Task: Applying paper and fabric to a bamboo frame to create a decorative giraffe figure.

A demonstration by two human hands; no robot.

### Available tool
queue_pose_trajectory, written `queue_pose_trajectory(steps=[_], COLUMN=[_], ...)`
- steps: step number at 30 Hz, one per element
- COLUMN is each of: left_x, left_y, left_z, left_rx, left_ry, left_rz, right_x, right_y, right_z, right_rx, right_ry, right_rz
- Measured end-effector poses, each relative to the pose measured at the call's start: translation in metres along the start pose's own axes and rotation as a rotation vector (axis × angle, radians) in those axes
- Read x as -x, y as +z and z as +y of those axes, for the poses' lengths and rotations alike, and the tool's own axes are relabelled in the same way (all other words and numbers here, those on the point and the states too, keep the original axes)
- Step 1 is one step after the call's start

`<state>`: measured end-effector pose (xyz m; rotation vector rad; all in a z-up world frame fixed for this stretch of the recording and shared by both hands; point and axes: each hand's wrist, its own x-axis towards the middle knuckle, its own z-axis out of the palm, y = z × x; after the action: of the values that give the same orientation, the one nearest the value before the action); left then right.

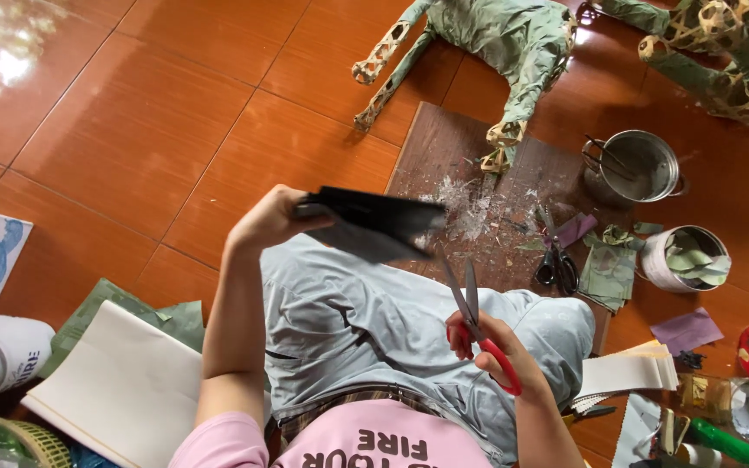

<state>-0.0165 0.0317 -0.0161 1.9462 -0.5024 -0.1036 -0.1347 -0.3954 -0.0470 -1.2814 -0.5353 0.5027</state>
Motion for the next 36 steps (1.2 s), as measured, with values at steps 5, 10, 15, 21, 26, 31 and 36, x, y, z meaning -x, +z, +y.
queue_pose_trajectory(steps=[5,10,15,21,26,31,36], left_x=[-0.01,-0.01,-0.004,0.011,0.028,0.033,0.016], left_y=[0.063,0.156,0.223,0.189,0.197,0.217,0.201], left_z=[-0.006,0.01,0.011,0.016,-0.093,-0.142,-0.119], left_rx=[-0.027,-0.258,-0.371,0.032,0.731,1.872,1.501], left_ry=[0.034,0.157,0.177,0.158,-0.234,-0.436,-0.193], left_rz=[0.225,0.551,0.56,0.102,0.409,0.245,0.363], right_x=[-0.011,-0.07,-0.129,-0.121,-0.117,-0.125,-0.126], right_y=[0.006,0.036,0.049,0.022,0.038,0.056,0.067], right_z=[0.028,0.048,0.079,0.075,0.06,0.06,0.04], right_rx=[-0.015,0.138,0.383,0.345,0.208,0.403,0.211], right_ry=[0.004,-0.215,-0.197,-0.248,-0.33,-0.372,-0.38], right_rz=[0.13,0.368,0.976,1.014,0.977,1.022,0.904])
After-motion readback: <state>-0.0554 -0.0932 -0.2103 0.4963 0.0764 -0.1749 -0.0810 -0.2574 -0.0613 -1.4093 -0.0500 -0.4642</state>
